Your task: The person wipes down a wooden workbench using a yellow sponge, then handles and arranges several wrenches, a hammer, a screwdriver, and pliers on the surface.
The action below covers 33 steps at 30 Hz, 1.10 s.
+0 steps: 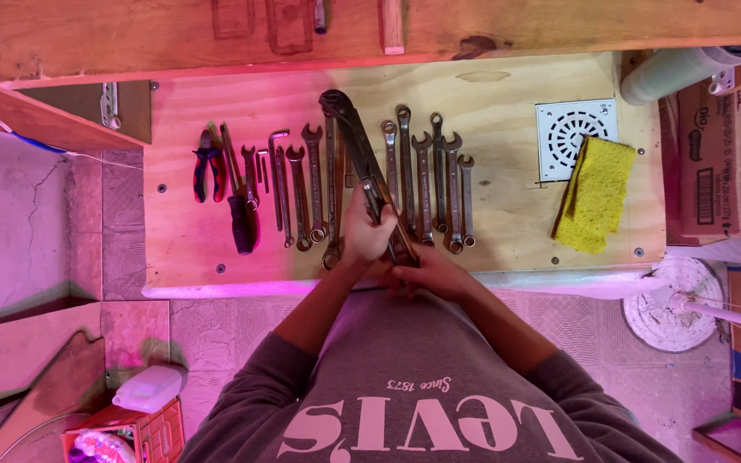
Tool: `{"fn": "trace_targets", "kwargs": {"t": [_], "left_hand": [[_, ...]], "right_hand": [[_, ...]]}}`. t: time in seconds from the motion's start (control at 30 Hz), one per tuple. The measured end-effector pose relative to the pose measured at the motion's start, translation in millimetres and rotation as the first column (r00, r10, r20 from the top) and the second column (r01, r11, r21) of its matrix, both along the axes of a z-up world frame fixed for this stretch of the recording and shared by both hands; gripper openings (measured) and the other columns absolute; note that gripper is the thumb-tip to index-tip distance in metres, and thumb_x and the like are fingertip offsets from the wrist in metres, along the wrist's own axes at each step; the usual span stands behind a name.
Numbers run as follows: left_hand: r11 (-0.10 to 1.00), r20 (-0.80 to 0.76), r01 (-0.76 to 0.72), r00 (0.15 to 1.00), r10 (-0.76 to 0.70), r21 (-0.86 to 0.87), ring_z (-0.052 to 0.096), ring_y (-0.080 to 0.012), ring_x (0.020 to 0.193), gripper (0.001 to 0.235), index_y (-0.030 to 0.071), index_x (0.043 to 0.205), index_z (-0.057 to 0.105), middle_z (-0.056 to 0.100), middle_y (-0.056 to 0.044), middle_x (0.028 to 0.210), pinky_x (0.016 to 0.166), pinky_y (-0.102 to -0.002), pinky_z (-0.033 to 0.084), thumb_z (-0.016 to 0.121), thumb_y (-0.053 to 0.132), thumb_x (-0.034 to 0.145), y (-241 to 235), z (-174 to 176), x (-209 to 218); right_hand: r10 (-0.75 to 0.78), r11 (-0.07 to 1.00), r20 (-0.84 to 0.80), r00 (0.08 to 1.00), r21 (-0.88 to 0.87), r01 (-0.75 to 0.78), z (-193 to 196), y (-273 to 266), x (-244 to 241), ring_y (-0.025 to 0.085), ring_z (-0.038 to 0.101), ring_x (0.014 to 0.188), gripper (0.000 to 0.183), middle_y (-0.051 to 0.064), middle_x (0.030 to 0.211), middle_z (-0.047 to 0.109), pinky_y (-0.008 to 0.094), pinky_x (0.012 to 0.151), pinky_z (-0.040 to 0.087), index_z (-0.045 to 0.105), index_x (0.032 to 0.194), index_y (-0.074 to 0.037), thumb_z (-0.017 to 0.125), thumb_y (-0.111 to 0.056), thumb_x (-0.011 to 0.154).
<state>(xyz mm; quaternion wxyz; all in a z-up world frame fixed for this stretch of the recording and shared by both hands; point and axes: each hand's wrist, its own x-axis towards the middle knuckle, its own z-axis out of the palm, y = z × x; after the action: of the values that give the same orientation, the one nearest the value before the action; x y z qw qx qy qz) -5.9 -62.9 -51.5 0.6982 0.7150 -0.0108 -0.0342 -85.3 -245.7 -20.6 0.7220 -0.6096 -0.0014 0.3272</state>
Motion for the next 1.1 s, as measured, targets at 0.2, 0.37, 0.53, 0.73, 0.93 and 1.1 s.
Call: {"fn": "trace_targets", "kwargs": {"t": [0.2, 0.37, 0.53, 0.73, 0.93, 1.1], "left_hand": [[0.992, 0.364, 0.097, 0.929, -0.060, -0.085, 0.085, -0.0295, 0.089, 0.036, -0.002, 0.130, 0.068, 0.083, -0.017, 0.099, 0.076, -0.040, 0.069, 0.076, 0.011, 0.097, -16.8, 40.6, -8.9], [0.993, 0.482, 0.121, 0.869, -0.110, 0.008, 0.081, -0.0383, 0.089, 0.053, -0.001, 0.138, 0.067, 0.078, -0.022, 0.101, 0.076, -0.046, 0.067, 0.082, 0.015, 0.091, -45.9, 64.2, 10.1], [0.955, 0.554, 0.292, 0.803, -0.220, -0.045, 0.084, -0.0377, 0.095, 0.068, -0.005, 0.157, 0.055, 0.081, -0.024, 0.113, 0.085, -0.052, 0.068, 0.076, 0.005, 0.093, -55.5, 91.7, 60.1], [0.889, 0.416, 0.457, 0.812, -0.410, -0.015, 0.074, -0.0519, 0.119, 0.082, -0.004, 0.175, 0.030, 0.069, -0.037, 0.132, 0.102, -0.076, 0.061, 0.075, 0.030, 0.116, -64.0, 142.5, 93.9], [0.874, 0.411, 0.485, 0.789, -0.457, 0.039, 0.078, -0.0441, 0.119, 0.064, -0.003, 0.172, 0.039, 0.076, -0.029, 0.136, 0.103, -0.062, 0.062, 0.054, 0.038, 0.125, -50.3, 117.0, 93.1], [0.873, 0.239, 0.487, 0.846, -0.477, 0.019, 0.084, -0.0382, 0.106, 0.054, -0.001, 0.154, 0.062, 0.079, -0.024, 0.120, 0.087, -0.053, 0.069, 0.048, 0.043, 0.125, -28.8, 74.3, 74.6]], "right_hand": [[-0.039, 0.919, 0.007, 0.999, 0.393, 0.033, -37.7, -13.1, -9.5, 0.032, 0.082, 0.063, 0.012, 0.028, 0.076, 0.080, 0.039, 0.054, 0.065, 0.077, 0.103, 0.010, 0.085, 0.009, 0.094], [-0.114, 0.857, 0.114, 0.987, 0.514, 0.039, -21.7, -18.5, 2.0, 0.030, 0.077, 0.057, 0.010, 0.029, 0.071, 0.075, 0.036, 0.047, 0.062, 0.076, 0.100, 0.017, 0.081, 0.010, 0.094], [-0.214, 0.797, 0.123, 0.969, 0.595, 0.100, 4.2, -23.7, 10.0, 0.027, 0.065, 0.050, 0.029, 0.022, 0.060, 0.063, 0.031, 0.042, 0.052, 0.069, 0.108, 0.016, 0.075, -0.013, 0.108], [-0.346, 0.647, 0.021, 0.938, 0.730, 0.222, 11.9, -39.0, 51.8, 0.021, 0.056, 0.050, 0.031, 0.011, 0.062, 0.048, 0.028, 0.044, 0.049, 0.061, 0.114, 0.011, 0.065, -0.020, 0.116], [-0.461, 0.650, 0.065, 0.885, 0.704, 0.287, 66.0, -39.4, 100.7, 0.017, 0.056, 0.053, 0.034, 0.010, 0.064, 0.050, 0.023, 0.043, 0.046, 0.062, 0.117, 0.010, 0.066, -0.024, 0.117], [-0.519, 0.676, 0.067, 0.852, 0.642, 0.361, 88.3, -43.7, 145.8, 0.014, 0.056, 0.056, 0.033, 0.010, 0.069, 0.052, 0.020, 0.042, 0.045, 0.065, 0.121, 0.009, 0.066, -0.024, 0.117]]}}
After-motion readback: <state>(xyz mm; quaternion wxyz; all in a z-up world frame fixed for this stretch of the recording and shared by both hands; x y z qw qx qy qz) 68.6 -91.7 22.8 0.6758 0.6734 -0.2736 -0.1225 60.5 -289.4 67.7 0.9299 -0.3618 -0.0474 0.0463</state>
